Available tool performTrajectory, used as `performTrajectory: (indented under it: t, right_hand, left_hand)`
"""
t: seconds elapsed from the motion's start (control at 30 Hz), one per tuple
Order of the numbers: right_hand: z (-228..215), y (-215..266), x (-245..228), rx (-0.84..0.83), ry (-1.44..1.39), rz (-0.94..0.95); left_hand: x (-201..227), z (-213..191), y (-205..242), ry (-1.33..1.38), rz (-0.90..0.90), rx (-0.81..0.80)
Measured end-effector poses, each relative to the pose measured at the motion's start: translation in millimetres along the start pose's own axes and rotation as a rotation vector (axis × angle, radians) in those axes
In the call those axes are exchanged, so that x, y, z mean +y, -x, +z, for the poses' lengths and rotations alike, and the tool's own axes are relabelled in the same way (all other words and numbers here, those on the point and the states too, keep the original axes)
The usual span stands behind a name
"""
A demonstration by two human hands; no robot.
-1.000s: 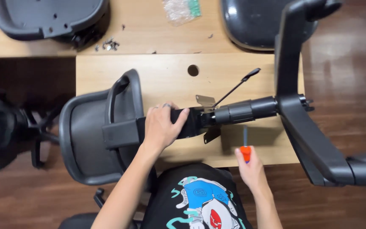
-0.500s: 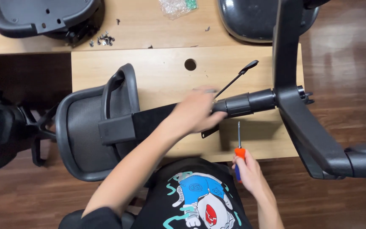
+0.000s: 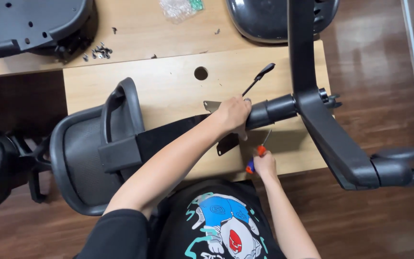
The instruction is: The person assembles an office chair on a wooden table, using a screwdriver to drive screws that fasten the seat mounting plate to the chair base and mechanism. They align the parts by hand, pick up screws from the table, handle the gas lift cylinder and a plastic cover, and continue tightening screws on the mechanism plate.
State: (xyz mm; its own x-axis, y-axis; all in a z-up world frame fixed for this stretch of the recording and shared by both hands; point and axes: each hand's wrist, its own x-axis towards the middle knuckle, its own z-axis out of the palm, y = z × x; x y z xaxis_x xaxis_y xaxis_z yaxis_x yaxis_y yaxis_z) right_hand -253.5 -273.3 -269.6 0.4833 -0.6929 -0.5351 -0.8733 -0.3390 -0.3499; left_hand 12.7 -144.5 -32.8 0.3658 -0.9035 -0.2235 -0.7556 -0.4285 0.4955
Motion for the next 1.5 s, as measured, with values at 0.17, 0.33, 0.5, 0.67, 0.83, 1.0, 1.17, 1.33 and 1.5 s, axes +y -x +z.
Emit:
performTrajectory:
  t: [0.17,0.33,0.5,0.67,0.83,1.0,1.17,1.33,1.5]
  right_hand:
    - [5.9,-12.3,-28.1,0.023,-0.219,0.018]
    - [10.4,-20.6,-17.7,0.039,-0.208,0.010]
    - [3.8,-10.7,-17.1,-0.072,-0.457,0.110]
    - [-6.9,9.9,-5.9,-0.159,-0.709,0.165]
    - [-57.0,65.3,-48.2,-0.016,-0.798,-0.132]
    - [-117.4,75.0,-114.1,0.060,-0.775,-0.226]
    - [-87.0,49.5,-61.1,-0.172,-0.566,-0.120]
    - [-142.2,120.4,-160.6,-0.049,-0.819,-0.287]
    - [-151.7,118.0,-237.4,-0.021,-0.749,-0.003]
  left_hand:
    - [-0.5,-56.1,42.1,0.224,-0.113,-0.106]
    - [-9.9,-56.8,87.8,0.245,-0.072,0.252]
    - [0.2,-59.5,114.9,0.232,-0.037,0.558]
    - [7.1,-60.3,116.0,0.307,-0.238,0.585]
    - [6.7,-58.4,114.9,0.309,-0.231,0.623]
    - [6.8,-56.0,114.9,0.300,-0.232,0.603]
    - [4.6,-51.4,114.6,0.311,-0.238,0.636]
    - [6.1,-52.8,114.8,0.294,-0.235,0.636]
    - [4.8,-52.8,110.1,0.274,-0.227,0.628]
